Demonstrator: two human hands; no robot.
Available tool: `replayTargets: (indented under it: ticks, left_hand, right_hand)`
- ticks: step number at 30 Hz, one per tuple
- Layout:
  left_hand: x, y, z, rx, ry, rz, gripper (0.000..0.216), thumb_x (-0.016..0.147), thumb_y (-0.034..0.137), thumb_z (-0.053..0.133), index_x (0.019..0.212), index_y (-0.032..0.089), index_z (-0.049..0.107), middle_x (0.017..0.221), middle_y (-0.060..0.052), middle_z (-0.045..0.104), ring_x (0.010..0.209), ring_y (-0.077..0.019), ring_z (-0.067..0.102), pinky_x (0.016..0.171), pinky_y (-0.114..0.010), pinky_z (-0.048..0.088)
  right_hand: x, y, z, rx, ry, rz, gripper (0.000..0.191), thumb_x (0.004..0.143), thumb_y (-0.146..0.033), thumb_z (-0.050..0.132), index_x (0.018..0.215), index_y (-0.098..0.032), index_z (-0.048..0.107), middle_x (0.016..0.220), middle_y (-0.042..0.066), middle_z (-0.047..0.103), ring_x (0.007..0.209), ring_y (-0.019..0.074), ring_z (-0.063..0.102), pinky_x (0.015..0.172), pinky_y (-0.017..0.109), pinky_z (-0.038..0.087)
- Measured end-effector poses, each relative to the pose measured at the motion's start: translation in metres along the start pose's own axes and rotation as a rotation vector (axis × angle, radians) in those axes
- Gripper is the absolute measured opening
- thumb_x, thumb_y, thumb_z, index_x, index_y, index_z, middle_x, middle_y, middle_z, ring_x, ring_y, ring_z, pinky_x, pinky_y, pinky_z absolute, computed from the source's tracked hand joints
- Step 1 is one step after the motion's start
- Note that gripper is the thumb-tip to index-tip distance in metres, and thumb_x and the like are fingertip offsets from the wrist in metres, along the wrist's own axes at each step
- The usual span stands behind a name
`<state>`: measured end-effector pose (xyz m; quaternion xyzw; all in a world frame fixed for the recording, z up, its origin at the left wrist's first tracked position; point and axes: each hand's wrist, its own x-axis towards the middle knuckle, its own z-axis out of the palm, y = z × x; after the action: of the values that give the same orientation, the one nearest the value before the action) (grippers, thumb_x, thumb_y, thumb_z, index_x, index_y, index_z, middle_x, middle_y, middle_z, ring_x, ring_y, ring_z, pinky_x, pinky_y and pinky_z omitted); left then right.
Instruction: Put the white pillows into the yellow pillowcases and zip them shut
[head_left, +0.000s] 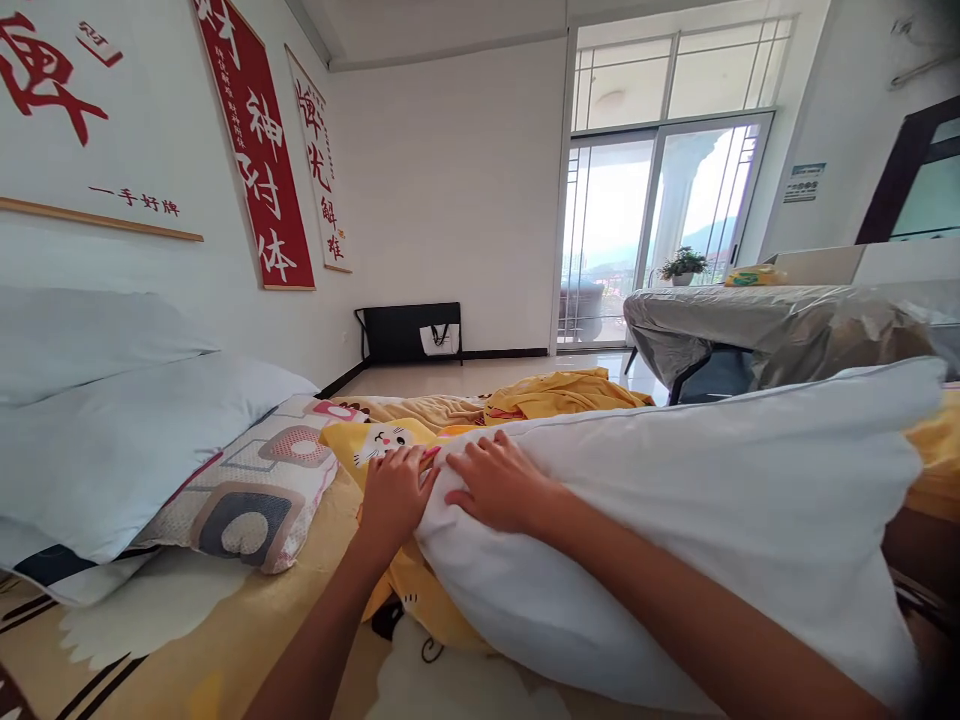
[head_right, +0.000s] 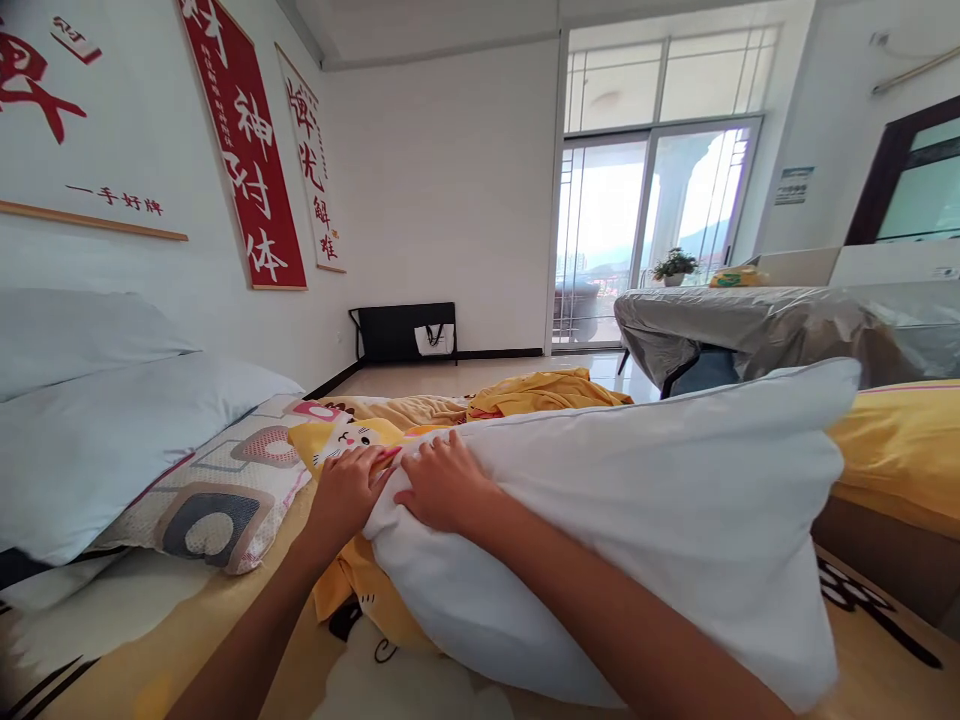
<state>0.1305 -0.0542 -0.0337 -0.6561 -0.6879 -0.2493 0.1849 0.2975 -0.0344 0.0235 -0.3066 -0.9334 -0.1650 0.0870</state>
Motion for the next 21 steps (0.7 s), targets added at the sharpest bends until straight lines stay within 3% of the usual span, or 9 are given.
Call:
replayTargets:
  ticks: [5,8,10,12,15,19,21]
  left_hand:
    - [-0.004,-0.007,0.008,0.114,0.111,-0.018,0.022,0.089,0.018,0.045,0.104,0.015,0.061,0.104,-0.011,0.066,0.099,-0.0255,0.058,0.085,-0.039,0.040]
    - [-0.008,0.001,0.011,0.213,0.189,0.158,0.022,0.089,0.017,0.044,0.104,0.016,0.061,0.106,-0.013,0.063,0.101,-0.0275,0.055,0.089,-0.042,0.039]
    - [-0.008,0.008,0.013,0.231,0.097,0.314,0.022,0.089,0.013,0.043,0.099,0.017,0.062,0.100,-0.011,0.063,0.096,-0.0256,0.056,0.085,-0.039,0.041]
    - [-0.004,0.013,0.016,0.228,-0.028,0.362,0.022,0.087,0.009,0.042,0.095,0.016,0.062,0.095,-0.010,0.063,0.092,-0.0240,0.057,0.079,-0.036,0.043]
    - [0.005,0.012,0.024,0.221,-0.062,0.252,0.020,0.087,0.012,0.045,0.100,0.015,0.060,0.099,-0.011,0.062,0.096,-0.0246,0.056,0.080,-0.036,0.043]
    - [0.009,0.007,0.031,0.262,-0.033,0.151,0.026,0.086,0.033,0.053,0.105,0.015,0.058,0.104,-0.013,0.060,0.100,-0.0275,0.053,0.085,-0.039,0.041]
    - [0.007,0.005,0.033,0.312,-0.040,0.132,0.023,0.086,0.026,0.051,0.105,0.015,0.058,0.104,-0.012,0.060,0.100,-0.0271,0.052,0.085,-0.039,0.041]
  right_hand:
    - [-0.005,0.015,0.023,0.078,-0.103,-0.054,0.043,0.090,-0.048,0.045,0.122,-0.022,0.058,0.105,0.014,0.066,0.096,0.0317,0.061,0.084,0.046,0.042]
    - [-0.003,0.020,0.031,0.075,-0.125,-0.087,0.043,0.089,-0.048,0.045,0.122,-0.023,0.058,0.103,0.014,0.066,0.091,0.0314,0.063,0.077,0.043,0.044]
    - [0.000,0.021,0.035,0.057,-0.144,-0.111,0.041,0.089,-0.048,0.046,0.118,-0.023,0.061,0.102,0.014,0.066,0.089,0.0305,0.064,0.075,0.041,0.045]
    - [0.000,0.019,0.040,0.044,-0.164,-0.129,0.040,0.089,-0.048,0.046,0.114,-0.022,0.063,0.101,0.014,0.066,0.088,0.0296,0.064,0.073,0.039,0.045]
    - [-0.003,0.015,0.049,0.046,-0.181,-0.162,0.041,0.089,-0.049,0.045,0.110,-0.021,0.065,0.101,0.015,0.066,0.088,0.0292,0.064,0.070,0.036,0.045]
    - [-0.006,0.011,0.057,0.057,-0.189,-0.189,0.040,0.089,-0.049,0.044,0.108,-0.021,0.066,0.102,0.015,0.066,0.087,0.0291,0.064,0.067,0.035,0.044]
    - [-0.005,0.011,0.059,0.052,-0.201,-0.190,0.041,0.090,-0.049,0.043,0.109,-0.021,0.065,0.103,0.015,0.066,0.088,0.0300,0.064,0.067,0.036,0.045]
